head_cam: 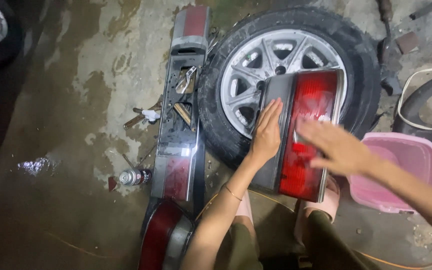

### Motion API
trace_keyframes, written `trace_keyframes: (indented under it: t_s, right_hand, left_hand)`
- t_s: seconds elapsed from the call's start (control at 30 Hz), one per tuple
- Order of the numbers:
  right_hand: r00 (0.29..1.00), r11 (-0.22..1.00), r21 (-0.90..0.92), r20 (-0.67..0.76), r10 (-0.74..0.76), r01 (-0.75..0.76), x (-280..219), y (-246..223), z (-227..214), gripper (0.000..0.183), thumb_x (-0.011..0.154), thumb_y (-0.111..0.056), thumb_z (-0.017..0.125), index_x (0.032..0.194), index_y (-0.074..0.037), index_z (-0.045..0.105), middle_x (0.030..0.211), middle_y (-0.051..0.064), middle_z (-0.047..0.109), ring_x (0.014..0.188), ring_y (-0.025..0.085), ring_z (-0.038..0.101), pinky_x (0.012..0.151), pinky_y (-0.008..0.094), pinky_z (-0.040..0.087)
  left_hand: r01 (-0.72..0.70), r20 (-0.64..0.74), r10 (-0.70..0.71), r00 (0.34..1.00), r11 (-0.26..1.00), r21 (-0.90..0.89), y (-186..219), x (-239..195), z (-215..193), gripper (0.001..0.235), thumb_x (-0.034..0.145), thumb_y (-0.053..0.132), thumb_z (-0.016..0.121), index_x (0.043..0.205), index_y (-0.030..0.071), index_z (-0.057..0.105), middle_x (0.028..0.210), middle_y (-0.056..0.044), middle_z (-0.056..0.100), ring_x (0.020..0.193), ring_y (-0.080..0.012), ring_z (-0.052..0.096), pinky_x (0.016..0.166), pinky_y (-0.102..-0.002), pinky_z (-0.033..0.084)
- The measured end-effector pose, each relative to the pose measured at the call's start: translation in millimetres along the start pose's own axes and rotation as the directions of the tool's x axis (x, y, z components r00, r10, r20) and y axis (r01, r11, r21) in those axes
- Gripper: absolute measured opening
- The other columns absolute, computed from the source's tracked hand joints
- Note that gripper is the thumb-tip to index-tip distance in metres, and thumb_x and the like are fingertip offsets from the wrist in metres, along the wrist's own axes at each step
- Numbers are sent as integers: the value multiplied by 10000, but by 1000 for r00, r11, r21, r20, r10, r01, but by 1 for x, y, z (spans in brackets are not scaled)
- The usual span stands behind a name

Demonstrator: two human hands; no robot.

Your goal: The person wets a sanding block and uses it to sand the car taillight lens to restore its surface.

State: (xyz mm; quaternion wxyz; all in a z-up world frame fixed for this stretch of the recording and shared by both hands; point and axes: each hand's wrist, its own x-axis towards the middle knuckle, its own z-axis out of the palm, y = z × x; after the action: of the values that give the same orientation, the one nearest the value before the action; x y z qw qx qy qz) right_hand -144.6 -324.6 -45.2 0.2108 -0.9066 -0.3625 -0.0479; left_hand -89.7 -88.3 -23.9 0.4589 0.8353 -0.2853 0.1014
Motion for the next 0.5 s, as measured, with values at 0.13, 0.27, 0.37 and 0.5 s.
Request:
trace_keyframes:
  t_s: [0.13,0.27,0.37,0.5]
  right_hand:
    - [972,973,6,45,231,-232,50,49,-44,912,966,-701,192,1602,-49,233,1691,161,208,1555,337,193,1252,507,156]
    - [967,968,34,-42,252,-251,46,40,-41,937,911,-651,422,1578,-1,320,1664,201,299,1564,354,215,1270,493,153]
    - [999,999,7,13,40,-40,8,-21,-19,1024,858,-788,338,1602,-88,275,1680,126,275,1557,302,235,1271,483,157]
    - [936,934,-85,98,-338,346,-39,-103,-1,1092,869,-871,287,1629,-101,136,1730,64,128,1607,198,92,1316,368,67]
  left_hand:
    - [3,1,-3,1000,1000,10,0,1,1,515,926,-128,473,1436,-63,454,1531,-209,461,1477,-364,414,1242,-442,366]
    - [-3,-3,3,1000,1000,11,-2,1,-2,479,947,-103,463,1424,-68,460,1517,-216,471,1470,-374,421,1242,-447,358]
    - [-15,-26,15,1000,1000,2,-2,3,0,484,936,-109,470,1418,-66,469,1509,-209,482,1461,-367,436,1238,-442,369]
    - [8,-9,-8,1000,1000,-2,-1,1,-1,505,935,-121,475,1437,-63,458,1526,-203,469,1479,-352,419,1257,-435,356]
